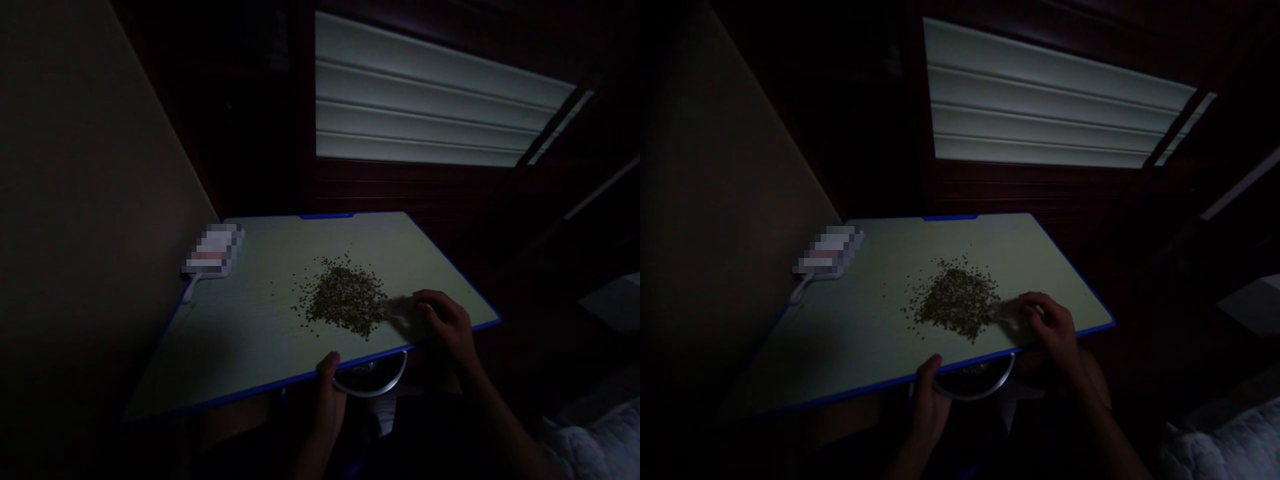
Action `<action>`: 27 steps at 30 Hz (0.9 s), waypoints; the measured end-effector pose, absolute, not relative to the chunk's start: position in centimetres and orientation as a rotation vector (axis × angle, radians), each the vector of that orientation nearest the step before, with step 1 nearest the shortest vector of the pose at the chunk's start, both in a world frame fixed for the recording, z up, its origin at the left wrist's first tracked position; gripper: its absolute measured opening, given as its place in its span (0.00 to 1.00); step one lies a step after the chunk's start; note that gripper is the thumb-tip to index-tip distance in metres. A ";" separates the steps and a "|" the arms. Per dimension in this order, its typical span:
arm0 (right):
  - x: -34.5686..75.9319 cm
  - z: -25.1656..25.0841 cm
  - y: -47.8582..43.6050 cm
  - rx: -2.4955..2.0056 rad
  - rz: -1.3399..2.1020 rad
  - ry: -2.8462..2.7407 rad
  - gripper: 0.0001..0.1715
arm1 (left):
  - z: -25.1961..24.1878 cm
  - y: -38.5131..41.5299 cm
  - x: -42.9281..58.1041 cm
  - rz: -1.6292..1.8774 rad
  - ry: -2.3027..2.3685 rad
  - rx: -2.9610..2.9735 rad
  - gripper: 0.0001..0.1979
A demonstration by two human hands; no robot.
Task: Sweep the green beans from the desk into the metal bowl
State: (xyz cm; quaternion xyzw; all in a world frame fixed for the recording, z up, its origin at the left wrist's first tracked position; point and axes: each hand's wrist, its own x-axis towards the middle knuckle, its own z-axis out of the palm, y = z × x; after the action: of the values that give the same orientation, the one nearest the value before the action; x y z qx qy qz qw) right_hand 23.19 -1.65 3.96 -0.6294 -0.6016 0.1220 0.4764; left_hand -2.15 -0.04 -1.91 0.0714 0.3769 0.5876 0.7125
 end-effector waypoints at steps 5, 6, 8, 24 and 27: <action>25.0 3.9 -3.8 -1.639 0.279 -1.432 0.15 | -1.8 -0.1 -1.6 1.290 0.811 0.077 0.18; 25.4 3.9 -4.2 -1.656 0.285 -1.431 0.15 | -1.8 -0.1 -1.5 1.295 0.805 0.068 0.19; 26.0 4.2 -4.8 -1.676 0.298 -1.439 0.16 | -1.7 -0.2 -1.3 1.317 0.799 0.054 0.20; 21.7 7.9 -4.9 -1.693 0.421 -1.543 0.13 | -1.5 0.0 -0.1 1.315 0.867 0.084 0.24; 21.4 7.5 -4.7 -1.659 0.419 -1.563 0.14 | -1.7 0.1 -0.1 1.351 0.875 0.104 0.24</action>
State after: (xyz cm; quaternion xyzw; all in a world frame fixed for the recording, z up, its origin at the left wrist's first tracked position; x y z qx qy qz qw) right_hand 21.42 -4.69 7.51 -0.6559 -0.6180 0.1657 0.4006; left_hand -0.14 0.12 -1.75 0.0464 0.3916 0.6047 0.6920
